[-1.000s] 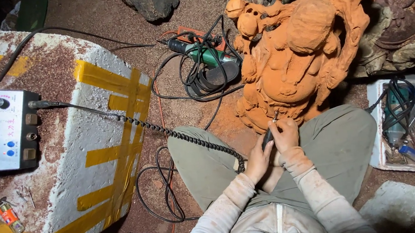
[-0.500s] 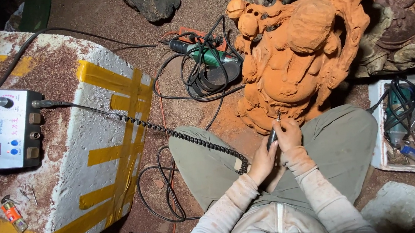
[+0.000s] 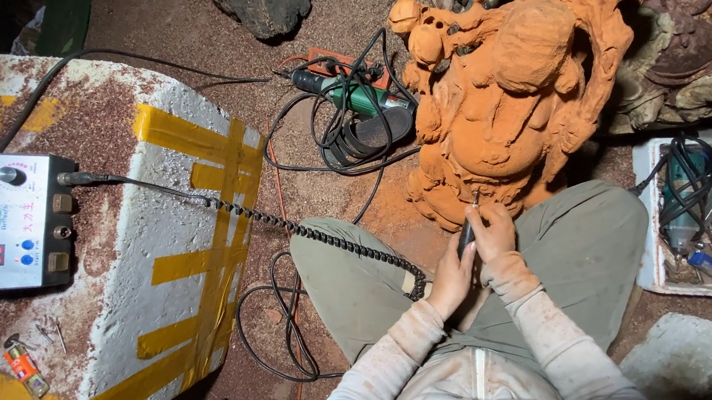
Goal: Using a handheld rotary tool to carve and refine the intricate details on a wooden statue of a deity.
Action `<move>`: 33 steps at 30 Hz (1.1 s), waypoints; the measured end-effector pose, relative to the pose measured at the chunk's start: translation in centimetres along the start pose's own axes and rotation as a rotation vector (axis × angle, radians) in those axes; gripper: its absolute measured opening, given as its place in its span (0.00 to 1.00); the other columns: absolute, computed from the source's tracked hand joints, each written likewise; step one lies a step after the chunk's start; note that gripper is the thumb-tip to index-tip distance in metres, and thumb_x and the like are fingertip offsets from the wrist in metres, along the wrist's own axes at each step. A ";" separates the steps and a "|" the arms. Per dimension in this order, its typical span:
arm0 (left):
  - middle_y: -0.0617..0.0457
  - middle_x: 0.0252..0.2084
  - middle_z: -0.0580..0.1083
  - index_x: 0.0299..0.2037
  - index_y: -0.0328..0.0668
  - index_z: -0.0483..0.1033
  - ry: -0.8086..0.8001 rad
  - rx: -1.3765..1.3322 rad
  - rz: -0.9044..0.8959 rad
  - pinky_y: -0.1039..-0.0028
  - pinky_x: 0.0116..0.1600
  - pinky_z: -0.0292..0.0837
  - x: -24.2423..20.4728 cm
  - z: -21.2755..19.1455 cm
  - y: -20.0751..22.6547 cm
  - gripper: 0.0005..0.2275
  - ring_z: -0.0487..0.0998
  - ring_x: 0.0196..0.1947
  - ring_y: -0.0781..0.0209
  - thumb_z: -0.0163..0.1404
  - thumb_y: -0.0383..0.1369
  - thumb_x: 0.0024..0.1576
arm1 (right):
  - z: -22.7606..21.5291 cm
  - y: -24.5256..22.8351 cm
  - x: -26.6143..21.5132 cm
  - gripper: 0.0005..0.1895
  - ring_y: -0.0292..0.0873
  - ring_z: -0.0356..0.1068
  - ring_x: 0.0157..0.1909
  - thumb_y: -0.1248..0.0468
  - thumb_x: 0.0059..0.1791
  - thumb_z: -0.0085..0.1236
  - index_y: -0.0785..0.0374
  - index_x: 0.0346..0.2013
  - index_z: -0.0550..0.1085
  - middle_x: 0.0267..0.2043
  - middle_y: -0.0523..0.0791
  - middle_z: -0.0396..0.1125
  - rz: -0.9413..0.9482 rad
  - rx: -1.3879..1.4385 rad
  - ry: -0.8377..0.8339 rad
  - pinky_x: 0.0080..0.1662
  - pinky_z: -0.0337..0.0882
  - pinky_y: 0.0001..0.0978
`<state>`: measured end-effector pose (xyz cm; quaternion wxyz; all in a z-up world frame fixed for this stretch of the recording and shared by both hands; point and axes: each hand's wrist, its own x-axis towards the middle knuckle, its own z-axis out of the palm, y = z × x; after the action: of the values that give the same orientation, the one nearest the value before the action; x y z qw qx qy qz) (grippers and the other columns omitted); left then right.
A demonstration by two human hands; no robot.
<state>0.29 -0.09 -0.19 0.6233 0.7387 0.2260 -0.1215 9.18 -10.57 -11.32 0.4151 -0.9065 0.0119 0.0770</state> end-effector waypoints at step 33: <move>0.26 0.45 0.74 0.64 0.47 0.64 -0.003 0.046 0.060 0.45 0.51 0.72 1.1 -0.8 -2.0 0.18 0.76 0.48 0.26 0.40 0.42 0.68 | 0.1 -2.0 -0.6 0.21 0.49 0.69 0.46 0.48 0.54 0.61 0.58 0.24 0.75 0.38 0.43 0.62 -0.076 0.013 0.082 0.50 0.69 0.35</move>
<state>0.20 1.14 -2.31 0.6097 0.7592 0.2001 -0.1090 8.77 -9.21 -9.74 0.4229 -0.9059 -0.0052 0.0238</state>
